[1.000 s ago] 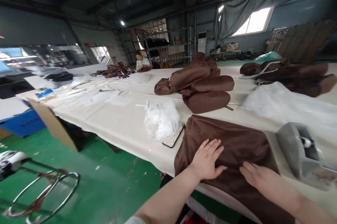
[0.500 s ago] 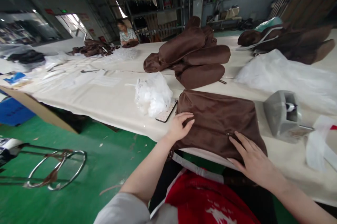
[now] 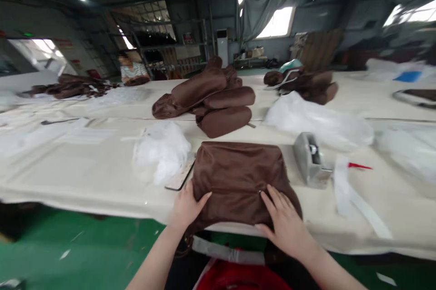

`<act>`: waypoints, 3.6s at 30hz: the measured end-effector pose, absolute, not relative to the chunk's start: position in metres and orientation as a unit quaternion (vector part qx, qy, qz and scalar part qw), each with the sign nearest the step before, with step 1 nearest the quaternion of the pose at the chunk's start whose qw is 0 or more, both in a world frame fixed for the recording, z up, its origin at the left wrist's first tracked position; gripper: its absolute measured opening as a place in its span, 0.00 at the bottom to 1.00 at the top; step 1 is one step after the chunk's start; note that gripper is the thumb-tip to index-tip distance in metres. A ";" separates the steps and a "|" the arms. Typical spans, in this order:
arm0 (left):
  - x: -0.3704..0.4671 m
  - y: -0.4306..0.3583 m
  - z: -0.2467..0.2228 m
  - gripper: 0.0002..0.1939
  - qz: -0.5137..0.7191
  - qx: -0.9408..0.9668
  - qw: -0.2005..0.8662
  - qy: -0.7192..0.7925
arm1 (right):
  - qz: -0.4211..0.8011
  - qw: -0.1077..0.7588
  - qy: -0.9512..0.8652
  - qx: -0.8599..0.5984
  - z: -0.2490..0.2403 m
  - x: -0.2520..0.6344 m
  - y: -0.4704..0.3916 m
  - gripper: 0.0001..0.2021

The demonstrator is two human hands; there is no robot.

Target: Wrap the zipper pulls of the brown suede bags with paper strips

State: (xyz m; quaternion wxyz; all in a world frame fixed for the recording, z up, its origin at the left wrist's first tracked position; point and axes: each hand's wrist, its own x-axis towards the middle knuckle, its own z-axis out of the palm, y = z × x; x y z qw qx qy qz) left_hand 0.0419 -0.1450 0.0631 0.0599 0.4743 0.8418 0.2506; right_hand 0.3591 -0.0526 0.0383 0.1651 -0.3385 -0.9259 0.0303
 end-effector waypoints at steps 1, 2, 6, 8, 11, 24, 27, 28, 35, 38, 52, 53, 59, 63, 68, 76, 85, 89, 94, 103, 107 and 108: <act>0.041 -0.139 0.064 0.34 0.261 0.477 0.085 0.835 | 0.039 0.154 -0.925 -0.345 0.039 0.356 -0.054 0.42; 0.038 -0.131 0.066 0.32 0.279 0.480 0.095 0.826 | 0.048 0.145 -0.922 -0.355 0.040 0.353 -0.053 0.46; 0.030 -0.086 0.083 0.27 0.298 0.475 0.113 0.820 | 0.085 0.121 -0.909 -0.389 0.053 0.339 -0.027 0.46; 0.032 -0.064 0.091 0.26 0.267 0.462 0.097 0.840 | 0.101 0.120 -0.903 -0.400 0.066 0.335 -0.009 0.42; 0.037 -0.044 0.090 0.26 0.228 0.456 0.099 0.854 | 0.113 0.176 -0.897 -0.390 0.089 0.338 0.005 0.31; 0.026 -0.037 0.062 0.30 0.258 0.438 0.132 0.851 | -0.140 0.229 -0.770 -0.579 0.027 0.515 0.003 0.17; 0.036 -0.043 0.073 0.31 0.273 0.433 0.097 0.853 | -0.105 0.293 -0.726 -0.613 0.039 0.511 -0.007 0.15; 0.043 -0.049 0.079 0.31 0.297 0.438 0.051 0.847 | -0.089 0.328 -0.697 -0.631 0.049 0.504 -0.015 0.15; 0.134 -0.107 0.099 0.23 0.455 0.573 0.224 0.644 | 0.062 0.409 -0.822 -0.391 0.102 0.407 -0.083 0.19; 0.157 -0.117 0.091 0.32 0.451 0.486 0.453 0.596 | 0.109 0.352 -0.895 -0.253 0.098 0.365 -0.103 0.23; 0.115 -0.141 0.077 0.21 0.567 0.332 0.319 0.683 | 0.278 0.203 -0.936 -0.068 0.063 0.293 -0.147 0.26; 0.108 -0.147 0.078 0.20 0.570 0.327 0.299 0.692 | 0.300 0.198 -0.929 -0.085 0.065 0.291 -0.146 0.28; 0.055 -0.204 0.089 0.18 0.552 0.303 0.225 0.744 | 0.579 0.207 -0.740 -0.272 0.076 0.258 -0.125 0.17; 0.040 -0.242 0.087 0.18 0.504 0.350 0.256 0.747 | 0.820 0.126 -0.457 -0.322 0.070 0.214 -0.117 0.14; 0.044 -0.269 0.084 0.18 0.479 0.358 0.308 0.741 | 0.925 0.042 -0.226 -0.304 0.054 0.174 -0.120 0.08; 0.041 -0.290 0.076 0.17 0.489 0.352 0.320 0.731 | 0.944 0.003 -0.200 -0.263 0.057 0.176 -0.121 0.08; 0.038 -0.299 0.065 0.18 0.483 0.328 0.379 0.718 | 0.888 0.129 -0.366 -0.245 0.074 0.190 -0.125 0.11; 0.038 -0.304 0.064 0.19 0.456 0.336 0.412 0.714 | 0.873 0.190 -0.366 -0.260 0.076 0.184 -0.127 0.11; 0.039 -0.309 0.068 0.23 0.459 0.308 0.491 0.673 | 0.863 0.218 -0.368 -0.268 0.077 0.181 -0.126 0.11; 0.042 -0.308 0.075 0.22 0.438 0.311 0.544 0.645 | 0.827 0.233 -0.411 -0.303 0.071 0.179 -0.128 0.14; 0.045 -0.309 0.073 0.22 0.422 0.319 0.558 0.639 | 0.816 0.236 -0.430 -0.305 0.068 0.179 -0.129 0.15; 0.045 -0.308 0.074 0.22 0.423 0.317 0.557 0.640 | 0.813 0.238 -0.436 -0.305 0.067 0.179 -0.129 0.15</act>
